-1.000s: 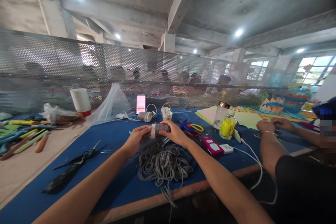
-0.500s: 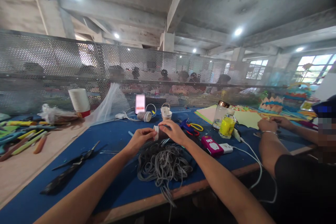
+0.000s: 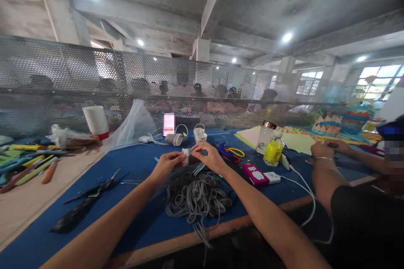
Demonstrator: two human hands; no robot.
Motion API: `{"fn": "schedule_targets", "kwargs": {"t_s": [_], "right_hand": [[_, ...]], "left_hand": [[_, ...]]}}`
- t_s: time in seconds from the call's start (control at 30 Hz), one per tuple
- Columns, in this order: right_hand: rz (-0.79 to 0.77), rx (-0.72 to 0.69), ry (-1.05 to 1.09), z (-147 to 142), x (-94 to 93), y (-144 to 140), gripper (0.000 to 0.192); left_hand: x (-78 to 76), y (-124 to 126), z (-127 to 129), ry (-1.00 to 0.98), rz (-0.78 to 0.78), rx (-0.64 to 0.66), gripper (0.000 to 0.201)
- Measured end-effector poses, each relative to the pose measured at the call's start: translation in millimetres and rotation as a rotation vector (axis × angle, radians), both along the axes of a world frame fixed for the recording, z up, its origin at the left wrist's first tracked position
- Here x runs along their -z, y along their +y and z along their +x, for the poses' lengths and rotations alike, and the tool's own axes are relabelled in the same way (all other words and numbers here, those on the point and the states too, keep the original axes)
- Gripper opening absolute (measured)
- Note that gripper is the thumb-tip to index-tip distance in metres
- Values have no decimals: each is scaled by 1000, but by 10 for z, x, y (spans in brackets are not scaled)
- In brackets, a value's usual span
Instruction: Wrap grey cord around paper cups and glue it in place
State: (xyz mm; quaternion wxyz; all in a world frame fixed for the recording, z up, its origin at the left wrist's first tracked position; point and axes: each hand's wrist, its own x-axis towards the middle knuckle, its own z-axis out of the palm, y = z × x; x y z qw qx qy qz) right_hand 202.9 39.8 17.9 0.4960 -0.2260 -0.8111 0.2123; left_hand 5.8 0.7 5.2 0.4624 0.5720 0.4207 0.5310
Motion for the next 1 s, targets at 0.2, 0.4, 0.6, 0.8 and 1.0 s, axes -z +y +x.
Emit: {"fn": "schedule_targets", "kwargs": {"t_s": [0.2,0.4,0.6,0.8,1.0], "right_hand": [[9,71,39,53,-12,43,19],[38,485,-15,296,33,350,24],[-43,955,-393,609,44,477,25],[-208,1033,-730,752,135,455,37],[-260,1031,-824,776,173,453,45]], "left_hand": [[4,14,-31,-110,-6,-17,26],[46,50,-54,-146,4,-19,25],[44,69,-65,-145,35,-40,24],[39,72,-70,-145,25,-58,24],[42,65,-70,-136,23,-59,23]]}}
